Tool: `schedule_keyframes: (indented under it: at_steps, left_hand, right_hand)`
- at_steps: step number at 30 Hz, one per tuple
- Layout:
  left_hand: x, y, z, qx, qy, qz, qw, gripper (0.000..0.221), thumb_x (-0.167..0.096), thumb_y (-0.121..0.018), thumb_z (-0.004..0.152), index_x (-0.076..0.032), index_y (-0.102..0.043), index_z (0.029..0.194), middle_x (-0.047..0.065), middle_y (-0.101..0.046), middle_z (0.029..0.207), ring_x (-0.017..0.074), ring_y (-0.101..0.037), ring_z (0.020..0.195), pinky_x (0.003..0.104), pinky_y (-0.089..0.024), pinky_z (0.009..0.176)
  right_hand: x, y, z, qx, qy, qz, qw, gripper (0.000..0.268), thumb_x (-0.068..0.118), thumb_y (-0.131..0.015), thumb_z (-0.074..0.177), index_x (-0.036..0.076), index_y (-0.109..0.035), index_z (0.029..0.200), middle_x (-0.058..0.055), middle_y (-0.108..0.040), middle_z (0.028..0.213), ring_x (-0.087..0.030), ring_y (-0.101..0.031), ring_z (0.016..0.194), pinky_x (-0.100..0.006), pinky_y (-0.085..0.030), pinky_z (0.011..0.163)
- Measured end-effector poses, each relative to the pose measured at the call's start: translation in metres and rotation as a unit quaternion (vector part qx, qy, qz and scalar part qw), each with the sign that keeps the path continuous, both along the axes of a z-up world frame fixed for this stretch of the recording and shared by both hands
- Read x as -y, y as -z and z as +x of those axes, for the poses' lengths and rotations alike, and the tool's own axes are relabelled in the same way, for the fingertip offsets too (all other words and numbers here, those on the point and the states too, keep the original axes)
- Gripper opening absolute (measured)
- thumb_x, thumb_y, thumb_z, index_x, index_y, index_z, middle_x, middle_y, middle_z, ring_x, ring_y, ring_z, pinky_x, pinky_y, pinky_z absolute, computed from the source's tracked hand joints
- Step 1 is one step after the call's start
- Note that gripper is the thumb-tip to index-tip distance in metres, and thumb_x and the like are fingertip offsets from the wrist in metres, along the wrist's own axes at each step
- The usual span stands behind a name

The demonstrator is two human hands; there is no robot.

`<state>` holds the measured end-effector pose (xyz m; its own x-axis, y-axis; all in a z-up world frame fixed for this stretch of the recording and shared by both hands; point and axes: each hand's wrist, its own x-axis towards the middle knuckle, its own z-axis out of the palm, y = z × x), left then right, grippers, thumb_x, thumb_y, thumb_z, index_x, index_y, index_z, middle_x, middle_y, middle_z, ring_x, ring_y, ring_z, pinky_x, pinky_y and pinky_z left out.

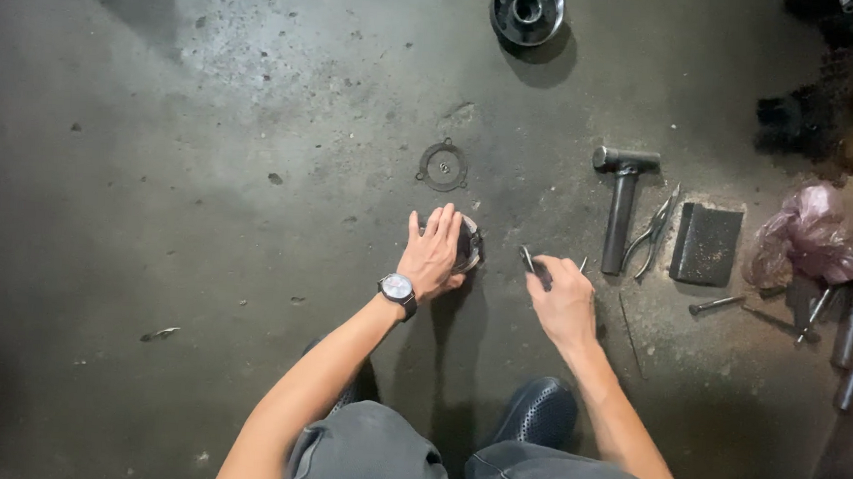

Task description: The person assembles a drum brake assembly on the floor by attaching brake shoes to a backing plate, inserting springs, and securing components with a hammer and pliers. The person uses a hammer to tap parts into place and pliers to adjust springs, finishing with a final check of the assembled unit.

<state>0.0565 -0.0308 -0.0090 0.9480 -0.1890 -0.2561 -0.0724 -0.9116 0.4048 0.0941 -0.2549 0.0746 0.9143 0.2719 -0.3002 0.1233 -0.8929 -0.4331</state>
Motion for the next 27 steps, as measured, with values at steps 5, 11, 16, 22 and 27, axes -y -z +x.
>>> schedule_keyframes:
  at_steps: [5, 11, 16, 22, 27]
  left_hand:
    - [-0.002, 0.000, -0.002, 0.016, -0.014, -0.008, 1.000, 0.117, -0.051, -0.086, 0.069, 0.012, -0.029, 0.148, 0.026, -0.033, 0.154, 0.0391, -0.035, 0.141, 0.066, -0.030, 0.112]
    - [-0.001, 0.004, -0.008, -0.017, -0.044, 0.000, 0.999, 0.117, -0.054, -0.085, 0.069, 0.011, -0.029, 0.149, 0.024, -0.037, 0.150, 0.0372, -0.039, 0.137, 0.063, -0.031, 0.113]
    - [0.001, 0.007, -0.007, 0.006, -0.042, 0.009, 0.999, 0.118, -0.055, -0.085, 0.067, 0.013, -0.033, 0.148, 0.025, -0.039, 0.148, 0.0365, -0.042, 0.134, 0.061, -0.034, 0.110]
    - [-0.003, 0.002, 0.000, 0.015, -0.028, 0.020, 0.999, 0.116, -0.054, -0.086, 0.068, 0.014, -0.035, 0.147, 0.025, -0.040, 0.147, 0.0365, -0.043, 0.133, 0.060, -0.035, 0.110]
    - [-0.002, 0.007, 0.002, 0.040, -0.045, 0.000, 0.998, 0.117, -0.054, -0.087, 0.064, 0.013, -0.036, 0.145, 0.025, -0.041, 0.145, 0.0366, -0.044, 0.132, 0.061, -0.035, 0.107]
  right_hand:
    - [-0.017, 0.023, -0.001, 0.094, 0.053, 0.140, 0.984, 0.020, 0.017, -0.071, 0.090, 0.004, -0.074, 0.105, -0.016, -0.072, 0.090, -0.029, -0.071, 0.075, -0.037, -0.055, 0.069]
    - [-0.057, -0.011, 0.000, 0.125, 0.014, 0.194, 0.973, 0.017, 0.013, -0.063, 0.102, 0.003, -0.075, 0.108, -0.016, -0.075, 0.096, -0.028, -0.075, 0.085, -0.034, -0.057, 0.075]
    - [-0.051, 0.045, -0.003, 0.001, 0.026, 0.253, 0.967, 0.021, 0.012, -0.061, 0.095, 0.001, -0.074, 0.107, -0.014, -0.077, 0.092, -0.022, -0.077, 0.080, -0.032, -0.059, 0.070]
    - [-0.086, -0.023, 0.007, 0.051, 0.040, 0.301, 0.952, 0.022, 0.014, -0.060, 0.099, 0.001, -0.073, 0.112, -0.013, -0.076, 0.094, -0.022, -0.074, 0.080, -0.031, -0.057, 0.076]
    - [-0.072, 0.009, -0.004, 0.041, -0.020, 0.190, 0.981, 0.020, 0.012, -0.064, 0.094, 0.002, -0.075, 0.108, -0.017, -0.076, 0.102, -0.028, -0.076, 0.092, -0.036, -0.058, 0.082]
